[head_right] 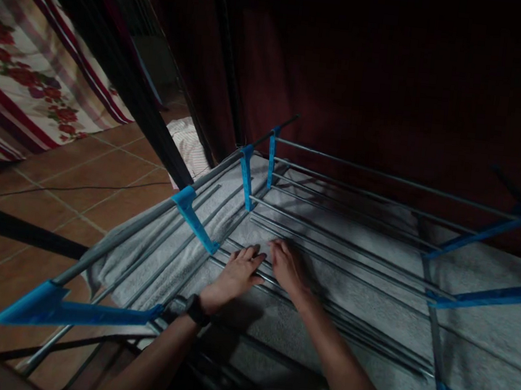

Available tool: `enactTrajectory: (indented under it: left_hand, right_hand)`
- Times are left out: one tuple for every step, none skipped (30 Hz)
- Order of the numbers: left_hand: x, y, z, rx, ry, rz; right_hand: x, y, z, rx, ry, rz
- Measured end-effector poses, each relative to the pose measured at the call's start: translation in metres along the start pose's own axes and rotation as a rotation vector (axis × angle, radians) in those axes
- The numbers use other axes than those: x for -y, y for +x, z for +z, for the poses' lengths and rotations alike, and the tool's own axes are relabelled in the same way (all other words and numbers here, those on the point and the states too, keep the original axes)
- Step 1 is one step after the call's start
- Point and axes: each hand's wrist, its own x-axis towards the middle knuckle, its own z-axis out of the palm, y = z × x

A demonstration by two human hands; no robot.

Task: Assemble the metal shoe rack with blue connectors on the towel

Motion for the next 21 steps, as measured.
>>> enactTrajectory:
  left_hand:
    - [0.0,0.001,-0.001,0.01,0.006,0.021]
    - [0.0,0.001,-0.001,0.021,0.006,0.043]
    - [-0.001,0.0,-0.001,0.035,0.005,0.072]
    - [-0.001,-0.001,0.0,0.048,0.003,0.101]
    - [-0.001,-0.003,0.002,0.056,0.002,0.129]
    - [-0.002,-0.004,0.004,0.055,0.005,0.152]
    - [-0.002,-0.006,0.007,0.047,0.011,0.173]
    - [-0.003,-0.007,0.01,0.036,0.018,0.194]
    - [-0.004,-0.008,0.013,0.026,0.024,0.221]
    - [-0.005,-0.009,0.015,0.021,0.028,0.251]
    - [-0.007,-0.009,0.016,0.02,0.03,0.285]
    - [-0.009,-0.009,0.017,0.022,0.028,0.32]
    - [-0.012,-0.01,0.017,0.027,0.026,0.352]
    - [-0.014,-0.01,0.017,0.032,0.027,0.373]
    - [-0.017,-0.01,0.016,0.036,0.032,0.384]
    - [-0.019,-0.01,0.015,0.041,0.038,0.389]
    - [-0.022,-0.011,0.015,0.042,0.044,0.391]
    - [-0.024,-0.011,0.015,0.037,0.047,0.392]
    - [-0.027,-0.012,0.016,0.026,0.047,0.395]
    - [-0.029,-0.012,0.017,0.01,0.043,0.401]
    - [-0.031,-0.012,0.019,-0.001,0.035,0.407]
  right_hand:
    - [0.0,-0.014,-0.001,0.035,0.033,0.017]
    - [-0.001,-0.026,-0.003,0.062,0.054,0.033]
    - [-0.002,-0.038,-0.004,0.077,0.066,0.044]
    - [-0.003,-0.049,-0.007,0.085,0.071,0.049]
    - [-0.005,-0.058,-0.009,0.085,0.07,0.052]
    - [-0.006,-0.066,-0.012,0.082,0.064,0.056]
    - [-0.006,-0.072,-0.014,0.081,0.053,0.059]
    - [-0.006,-0.077,-0.017,0.085,0.036,0.064]
    - [-0.006,-0.082,-0.019,0.093,0.013,0.07]
    - [-0.004,-0.086,-0.021,0.105,-0.014,0.076]
    - [-0.003,-0.09,-0.023,0.124,-0.04,0.076]
    - [-0.001,-0.094,-0.025,0.147,-0.063,0.072]
    - [0.001,-0.097,-0.027,0.168,-0.084,0.065]
    - [0.003,-0.101,-0.029,0.186,-0.104,0.058]
    - [0.004,-0.105,-0.03,0.195,-0.122,0.053]
    - [0.004,-0.109,-0.03,0.192,-0.141,0.056]
    - [0.004,-0.112,-0.031,0.18,-0.157,0.061]
    - [0.002,-0.115,-0.032,0.163,-0.172,0.066]
    - [0.001,-0.117,-0.033,0.148,-0.182,0.068]
    - [-0.001,-0.119,-0.035,0.139,-0.189,0.068]
    - [-0.002,-0.121,-0.037,0.137,-0.196,0.068]
